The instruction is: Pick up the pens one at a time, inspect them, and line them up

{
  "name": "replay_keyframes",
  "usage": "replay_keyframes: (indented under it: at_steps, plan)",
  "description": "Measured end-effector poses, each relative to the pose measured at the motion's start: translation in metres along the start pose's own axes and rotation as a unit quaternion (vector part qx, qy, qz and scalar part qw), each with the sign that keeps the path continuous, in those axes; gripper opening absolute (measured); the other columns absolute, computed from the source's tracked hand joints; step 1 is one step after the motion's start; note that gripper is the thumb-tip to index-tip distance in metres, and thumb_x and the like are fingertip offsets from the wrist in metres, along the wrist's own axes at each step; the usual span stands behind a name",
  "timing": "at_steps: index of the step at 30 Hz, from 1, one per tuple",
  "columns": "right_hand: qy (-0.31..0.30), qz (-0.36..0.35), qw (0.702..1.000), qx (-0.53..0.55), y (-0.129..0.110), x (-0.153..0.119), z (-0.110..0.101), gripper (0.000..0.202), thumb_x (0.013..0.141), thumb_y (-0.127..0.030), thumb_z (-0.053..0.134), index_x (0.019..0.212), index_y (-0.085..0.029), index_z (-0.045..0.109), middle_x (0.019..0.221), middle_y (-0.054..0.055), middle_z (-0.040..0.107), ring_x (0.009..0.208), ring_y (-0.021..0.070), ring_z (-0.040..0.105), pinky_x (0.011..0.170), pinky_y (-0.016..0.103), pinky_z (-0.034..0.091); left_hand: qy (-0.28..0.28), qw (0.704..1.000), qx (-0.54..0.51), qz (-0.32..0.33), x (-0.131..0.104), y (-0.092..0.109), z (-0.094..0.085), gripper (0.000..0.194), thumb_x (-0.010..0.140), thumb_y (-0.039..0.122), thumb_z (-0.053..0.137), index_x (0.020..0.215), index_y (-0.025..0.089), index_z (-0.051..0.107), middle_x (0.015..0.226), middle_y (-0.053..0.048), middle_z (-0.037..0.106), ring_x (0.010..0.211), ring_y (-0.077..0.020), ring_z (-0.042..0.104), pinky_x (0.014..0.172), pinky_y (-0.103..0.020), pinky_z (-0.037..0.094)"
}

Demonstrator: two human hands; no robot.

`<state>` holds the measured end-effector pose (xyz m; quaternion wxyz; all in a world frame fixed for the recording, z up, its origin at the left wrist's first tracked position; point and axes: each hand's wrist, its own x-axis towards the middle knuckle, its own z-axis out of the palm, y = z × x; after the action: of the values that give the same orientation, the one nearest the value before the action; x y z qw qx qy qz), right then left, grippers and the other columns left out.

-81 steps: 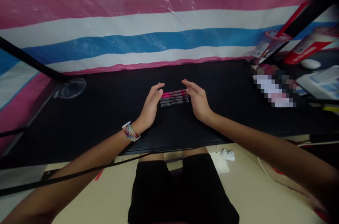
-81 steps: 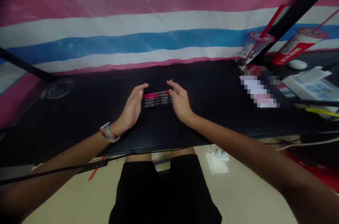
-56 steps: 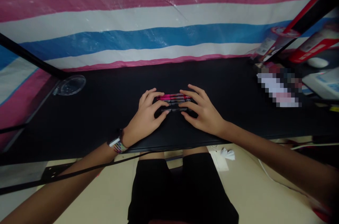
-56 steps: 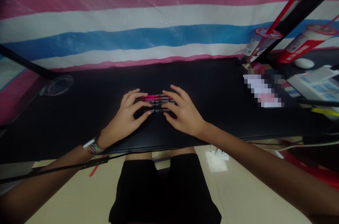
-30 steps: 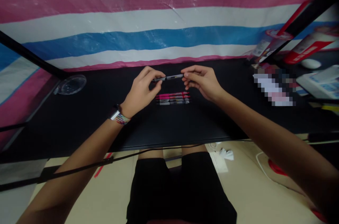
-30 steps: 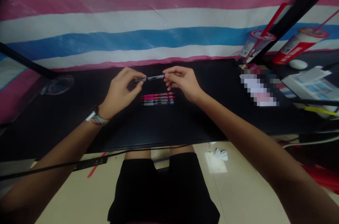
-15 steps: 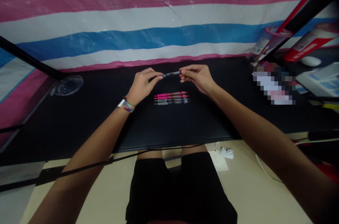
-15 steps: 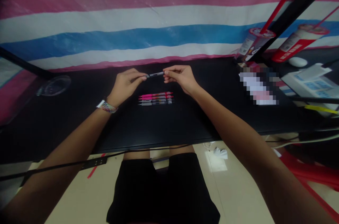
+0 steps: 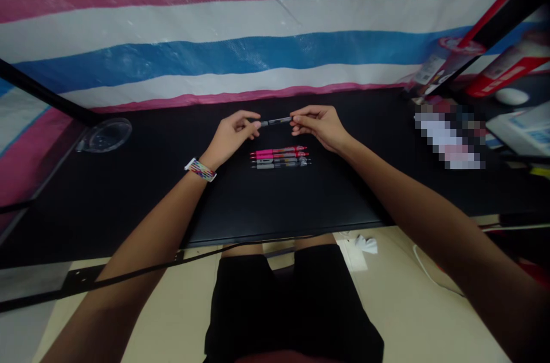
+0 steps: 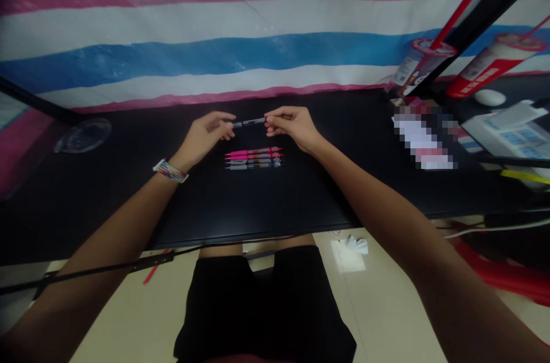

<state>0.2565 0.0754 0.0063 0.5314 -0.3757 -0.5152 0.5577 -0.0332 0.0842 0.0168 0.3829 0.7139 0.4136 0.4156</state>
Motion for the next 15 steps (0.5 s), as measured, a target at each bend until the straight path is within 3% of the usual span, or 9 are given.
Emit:
replay_keyframes:
  at_steps: [2, 5, 7, 12, 15]
  plan:
    - [0.002, 0.001, 1.0, 0.007, 0.0002, 0.0, 0.0003, 0.048, 0.068, -0.049, 0.109, 0.098, -0.017, 0.089, 0.086, 0.007, 0.084, 0.075, 0.0169, 0.079, 0.078, 0.033, 0.074, -0.002, 1.0, -0.004, 0.01, 0.0005, -0.0031, -0.0008, 0.031, 0.098, 0.05, 0.085, 0.099, 0.02, 0.078, 0.081, -0.004, 0.079, 0.073, -0.0144, 0.074, 0.074, -0.027, 0.061]
    - [0.005, 0.006, 1.0, 0.014, -0.0007, -0.0001, 0.0014, 0.047, 0.068, -0.049, 0.109, 0.097, -0.018, 0.089, 0.085, 0.006, 0.084, 0.074, 0.0167, 0.078, 0.078, 0.033, 0.074, 0.024, 1.0, -0.004, 0.014, 0.0019, -0.0081, -0.003, 0.037, 0.107, 0.056, 0.071, 0.097, 0.02, 0.078, 0.081, -0.006, 0.079, 0.072, -0.0152, 0.075, 0.069, -0.028, 0.06]
    - [0.012, 0.014, 1.0, 0.011, -0.0018, -0.0002, 0.0024, 0.046, 0.069, -0.049, 0.109, 0.096, -0.018, 0.088, 0.085, 0.006, 0.083, 0.075, 0.0171, 0.078, 0.08, 0.035, 0.075, 0.04, 0.999, -0.002, 0.025, 0.0022, -0.0097, -0.0045, 0.034, 0.101, 0.055, 0.08, 0.107, 0.022, 0.08, 0.087, -0.005, 0.081, 0.077, -0.0162, 0.077, 0.072, -0.028, 0.061]
    - [0.018, 0.021, 1.0, 0.006, -0.0022, 0.0004, 0.0034, 0.046, 0.07, -0.05, 0.108, 0.095, -0.018, 0.087, 0.086, 0.007, 0.082, 0.076, 0.0178, 0.078, 0.081, 0.037, 0.075, 0.027, 1.0, 0.001, 0.016, 0.0005, -0.007, -0.0057, 0.037, 0.103, 0.056, 0.075, 0.093, 0.02, 0.079, 0.082, -0.006, 0.079, 0.074, -0.0154, 0.074, 0.075, -0.03, 0.061]
    - [0.016, 0.016, 1.0, 0.018, -0.0002, 0.0011, 0.0026, 0.045, 0.07, -0.05, 0.108, 0.095, -0.019, 0.088, 0.087, 0.006, 0.083, 0.076, 0.0179, 0.078, 0.078, 0.035, 0.074, 0.033, 0.999, -0.015, 0.023, -0.0002, -0.005, -0.0058, 0.033, 0.091, 0.05, 0.091, 0.102, 0.022, 0.079, 0.085, -0.003, 0.08, 0.075, -0.015, 0.074, 0.075, -0.028, 0.06]
